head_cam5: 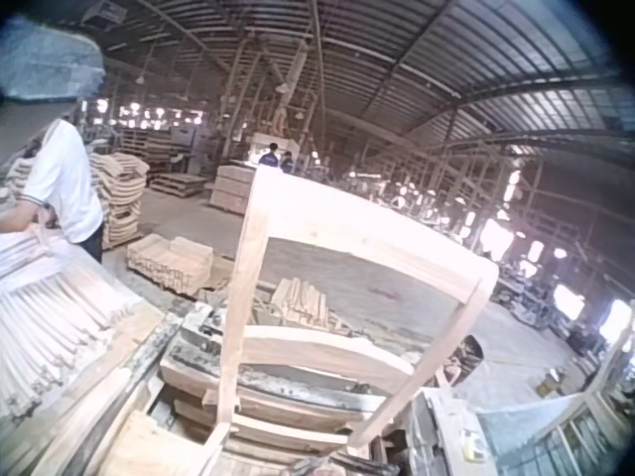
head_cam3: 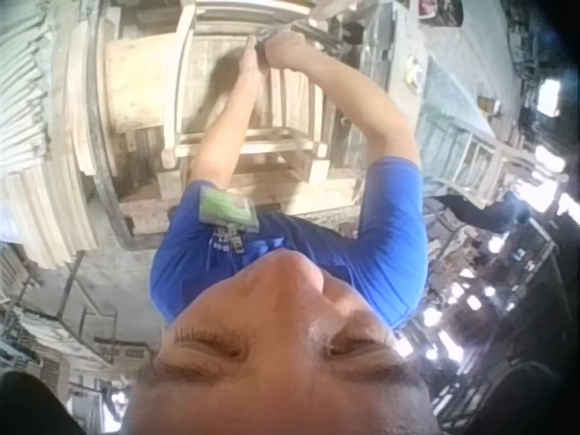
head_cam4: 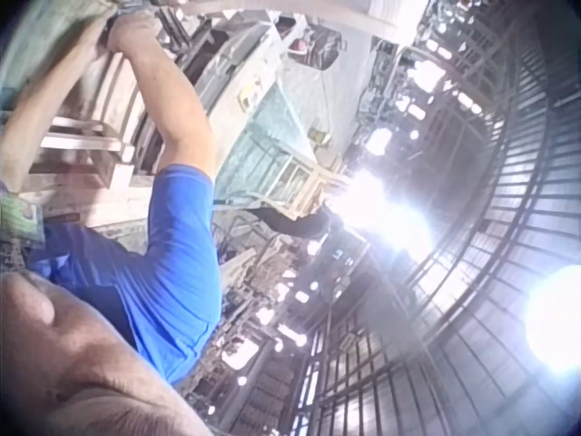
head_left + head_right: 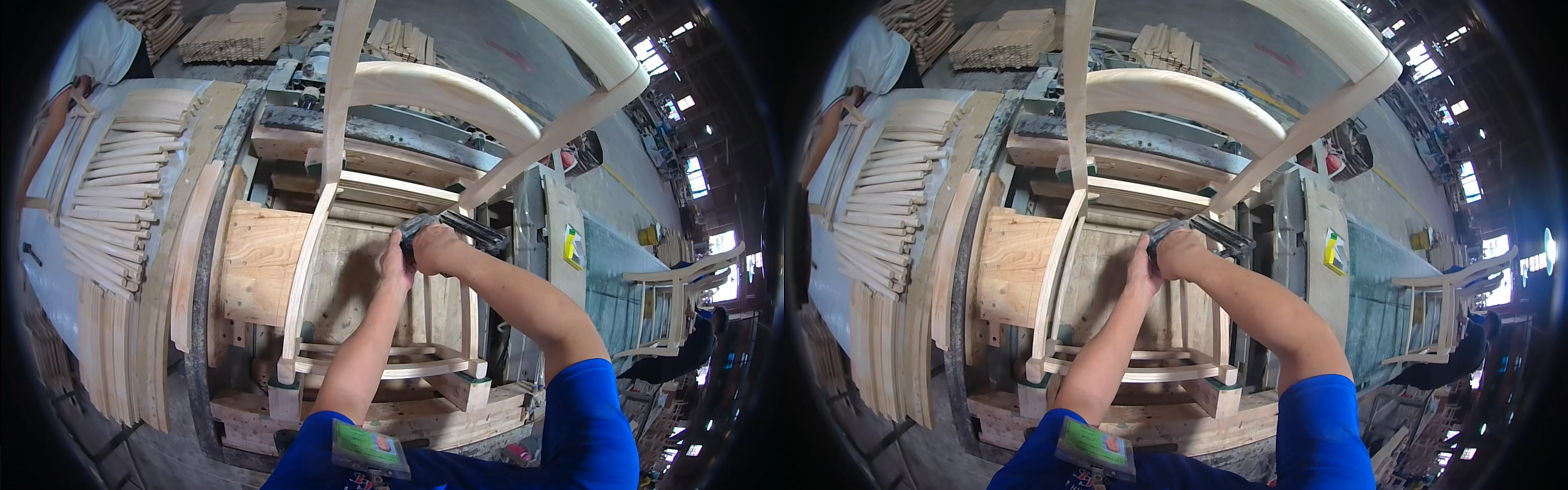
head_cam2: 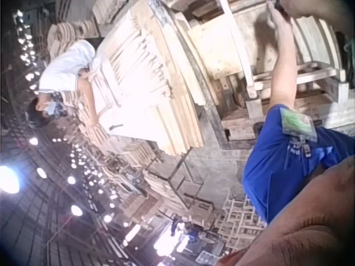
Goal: The person assembles wooden chair frames using a pneumatic nail gun. They position wooden pieces, drive nails into joints, reload the nail gun, and move completed frames to a conveyor belt.
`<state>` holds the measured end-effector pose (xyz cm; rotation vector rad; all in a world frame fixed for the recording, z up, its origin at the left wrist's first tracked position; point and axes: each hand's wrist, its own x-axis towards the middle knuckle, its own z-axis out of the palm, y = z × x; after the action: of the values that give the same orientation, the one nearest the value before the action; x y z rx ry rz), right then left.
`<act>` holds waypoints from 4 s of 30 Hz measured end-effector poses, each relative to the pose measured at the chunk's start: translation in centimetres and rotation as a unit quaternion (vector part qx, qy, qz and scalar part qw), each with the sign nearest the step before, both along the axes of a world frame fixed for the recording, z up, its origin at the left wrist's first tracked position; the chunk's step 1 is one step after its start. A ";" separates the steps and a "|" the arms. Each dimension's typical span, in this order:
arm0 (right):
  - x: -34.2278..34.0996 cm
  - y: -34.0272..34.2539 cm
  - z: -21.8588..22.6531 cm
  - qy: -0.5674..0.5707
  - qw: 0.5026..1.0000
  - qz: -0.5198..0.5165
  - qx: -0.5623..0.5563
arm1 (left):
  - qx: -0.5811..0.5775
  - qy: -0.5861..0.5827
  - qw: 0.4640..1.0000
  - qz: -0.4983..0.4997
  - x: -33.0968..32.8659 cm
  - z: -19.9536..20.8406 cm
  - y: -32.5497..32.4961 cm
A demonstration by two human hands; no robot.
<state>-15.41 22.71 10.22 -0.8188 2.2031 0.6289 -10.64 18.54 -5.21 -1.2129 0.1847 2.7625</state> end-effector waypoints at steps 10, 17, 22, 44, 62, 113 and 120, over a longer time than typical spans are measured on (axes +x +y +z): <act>0.2 -0.1 1.6 0.009 0.999 -0.042 0.026 | -0.015 0.021 1.000 -0.007 -0.2 1.5 -0.1; 1.8 1.4 2.8 -0.007 0.996 0.080 0.044 | -0.021 0.071 0.987 -0.140 2.9 1.9 -1.6; 4.9 2.5 2.1 -0.001 0.977 0.206 0.048 | -0.077 0.087 0.929 -0.352 4.9 0.7 -4.7; -0.8 -6.5 1.0 0.168 0.884 0.437 0.012 | -0.009 0.101 0.993 0.064 -2.8 -0.9 -8.5; -0.8 -6.9 2.3 0.138 0.903 0.407 0.019 | -0.006 0.122 0.992 0.036 -2.9 -0.3 -8.7; 16.9 0.7 -5.1 -0.585 0.052 -0.747 -0.311 | -0.080 -0.096 0.992 0.010 26.6 14.3 -9.3; 13.2 3.6 -4.2 -0.397 0.539 -0.641 -0.376 | -0.402 0.034 0.868 -0.291 21.1 11.8 -7.8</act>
<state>-2.21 26.31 6.04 0.3468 1.4467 -1.2641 10.47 10.72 6.57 -0.9248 1.5417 2.1895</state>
